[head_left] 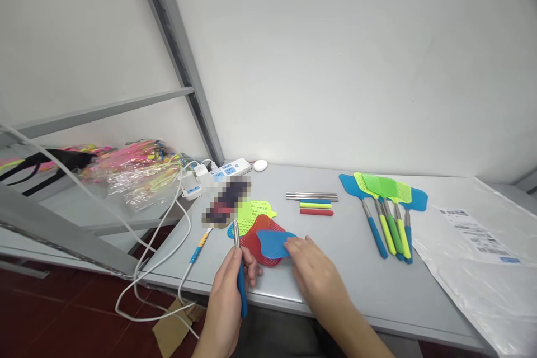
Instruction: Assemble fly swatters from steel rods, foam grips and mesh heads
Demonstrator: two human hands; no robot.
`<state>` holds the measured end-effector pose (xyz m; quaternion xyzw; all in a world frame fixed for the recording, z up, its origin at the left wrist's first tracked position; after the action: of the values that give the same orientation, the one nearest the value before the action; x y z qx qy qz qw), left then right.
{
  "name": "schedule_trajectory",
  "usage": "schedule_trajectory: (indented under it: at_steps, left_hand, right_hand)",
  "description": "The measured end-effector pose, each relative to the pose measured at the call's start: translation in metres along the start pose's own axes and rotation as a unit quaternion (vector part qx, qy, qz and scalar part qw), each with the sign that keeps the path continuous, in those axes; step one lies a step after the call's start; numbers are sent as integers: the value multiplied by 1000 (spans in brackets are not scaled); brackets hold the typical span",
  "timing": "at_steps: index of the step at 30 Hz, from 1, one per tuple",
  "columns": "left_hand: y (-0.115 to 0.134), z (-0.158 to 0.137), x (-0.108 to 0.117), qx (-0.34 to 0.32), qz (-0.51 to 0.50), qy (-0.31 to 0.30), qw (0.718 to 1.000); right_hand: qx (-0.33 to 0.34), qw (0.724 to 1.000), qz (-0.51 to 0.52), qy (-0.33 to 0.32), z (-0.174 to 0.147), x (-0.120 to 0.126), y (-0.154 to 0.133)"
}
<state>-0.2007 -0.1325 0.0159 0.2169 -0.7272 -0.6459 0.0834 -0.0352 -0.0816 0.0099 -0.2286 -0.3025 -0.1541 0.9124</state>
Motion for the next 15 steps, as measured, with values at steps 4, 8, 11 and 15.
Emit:
schedule_trajectory:
  at_steps: [4, 8, 11, 15]
  left_hand:
    - [-2, -9, -36, -23, 47, -68, 996]
    - [-16, -16, -88, 22, 137, -216, 966]
    - [-18, -17, -116, -2, 239, -330, 913]
    - [-11, -11, -128, -18, 295, -396, 869]
  right_hand:
    - [-160, 959, 130, 194, -14, 49, 16]
    - [-435, 774, 166, 430, -47, 87, 29]
    - [-445, 696, 246, 507, -55, 107, 33]
    - [-438, 667, 295, 526, -51, 129, 46]
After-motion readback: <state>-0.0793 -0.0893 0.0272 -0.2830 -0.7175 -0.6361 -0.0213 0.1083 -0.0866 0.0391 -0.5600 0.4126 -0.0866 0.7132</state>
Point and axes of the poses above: each hand's wrist, its own z-axis towards the middle knuckle, its own x-axis out of the back of the hand, y = z × x, the point moved 3 cm from there along z, towards the middle knuckle, and after that the axes turned 8 degrees about z, right-handed, at the moved point
